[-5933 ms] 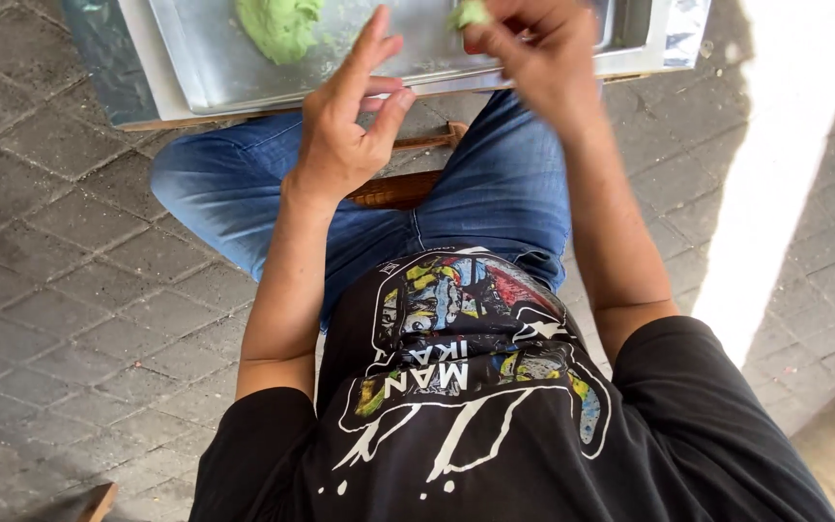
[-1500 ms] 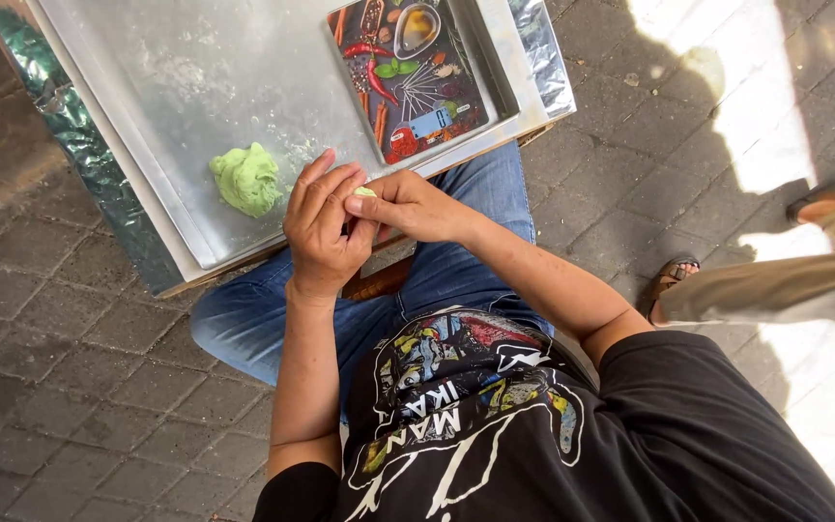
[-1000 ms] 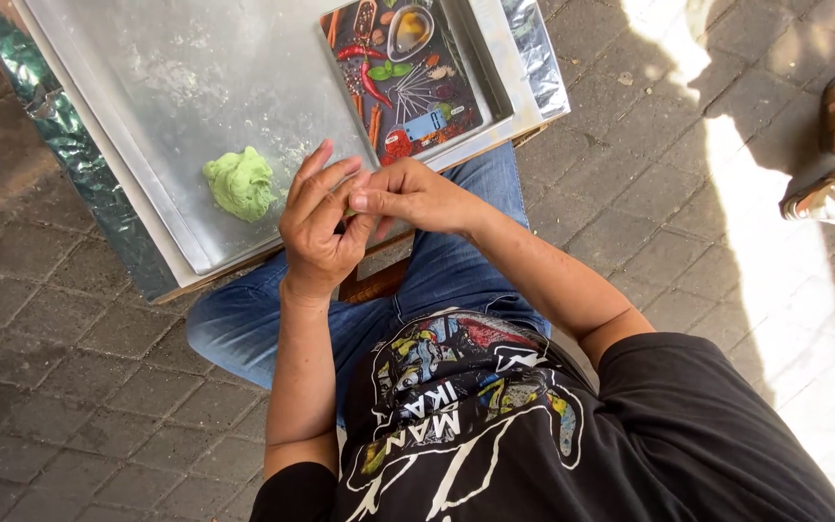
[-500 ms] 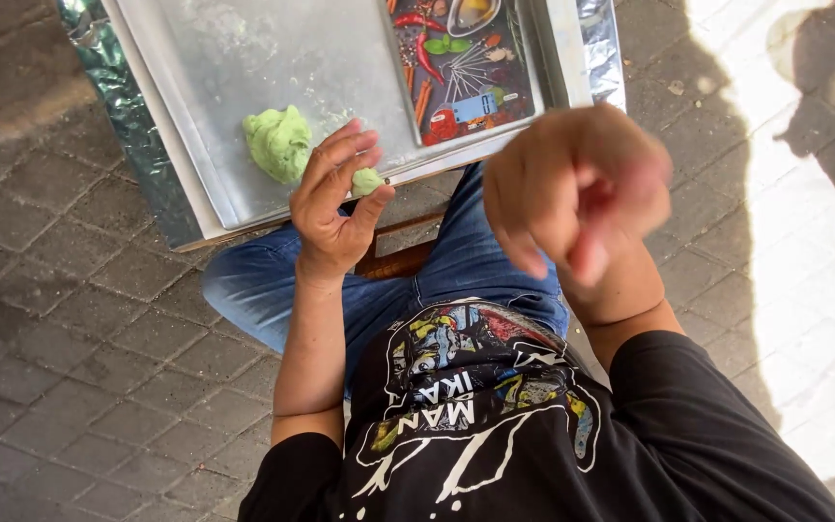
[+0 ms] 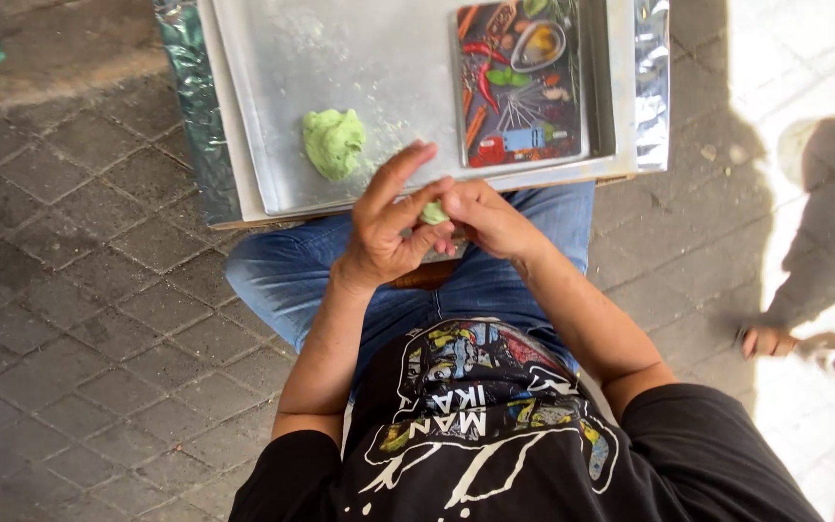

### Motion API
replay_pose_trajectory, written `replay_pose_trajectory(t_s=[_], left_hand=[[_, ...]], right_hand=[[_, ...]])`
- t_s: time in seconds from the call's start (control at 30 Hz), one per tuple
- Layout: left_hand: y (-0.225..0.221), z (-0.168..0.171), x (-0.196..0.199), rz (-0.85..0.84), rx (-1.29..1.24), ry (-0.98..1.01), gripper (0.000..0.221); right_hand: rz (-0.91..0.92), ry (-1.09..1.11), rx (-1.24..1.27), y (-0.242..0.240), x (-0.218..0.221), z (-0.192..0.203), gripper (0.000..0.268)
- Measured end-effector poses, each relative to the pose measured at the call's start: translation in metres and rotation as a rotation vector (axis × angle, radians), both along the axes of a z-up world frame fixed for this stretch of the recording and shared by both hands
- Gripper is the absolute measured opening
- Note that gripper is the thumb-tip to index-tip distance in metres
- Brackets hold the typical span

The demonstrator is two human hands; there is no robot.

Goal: Shaping small balls from a piece of green dough by pinching and rolling between hands

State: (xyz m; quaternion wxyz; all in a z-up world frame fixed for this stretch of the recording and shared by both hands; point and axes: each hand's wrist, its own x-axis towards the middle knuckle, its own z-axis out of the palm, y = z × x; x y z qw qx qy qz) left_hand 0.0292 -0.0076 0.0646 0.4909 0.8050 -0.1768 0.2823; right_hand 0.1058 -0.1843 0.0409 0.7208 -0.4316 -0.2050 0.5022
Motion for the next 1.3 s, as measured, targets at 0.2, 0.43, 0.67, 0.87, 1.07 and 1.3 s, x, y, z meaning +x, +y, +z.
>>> replay_pose_trajectory(t_s=[0.2, 0.43, 0.67, 0.87, 1.07, 1.3], left_hand=[[-0.003, 0.0, 0.0, 0.113, 0.053, -0.03, 0.043], [-0.005, -0.004, 0.01, 0.259, 0.196, -0.026, 0.023], [-0.006, -0.009, 0.015, 0.166, 0.197, -0.025, 0.025], [-0.006, -0.009, 0.016, 0.231, 0.201, -0.041, 0.029], [-0.005, -0.013, 0.01, 0.177, 0.05, -0.015, 0.03], [-0.01, -0.015, 0.01, 0.1, -0.109, 0.026, 0.029]], right_hand=[[-0.139, -0.164, -0.028, 0.01, 0.008, 0.008, 0.031], [-0.277, -0.37, -0.208, 0.015, 0.007, 0.011, 0.022], [-0.256, -0.314, -0.149, 0.003, 0.01, -0.014, 0.021], [-0.304, -0.678, -0.277, 0.01, 0.014, 0.015, 0.032], [-0.076, -0.137, -0.199, 0.0, 0.02, -0.005, 0.056], [-0.206, 0.083, -0.02, 0.0, 0.01, -0.031, 0.031]])
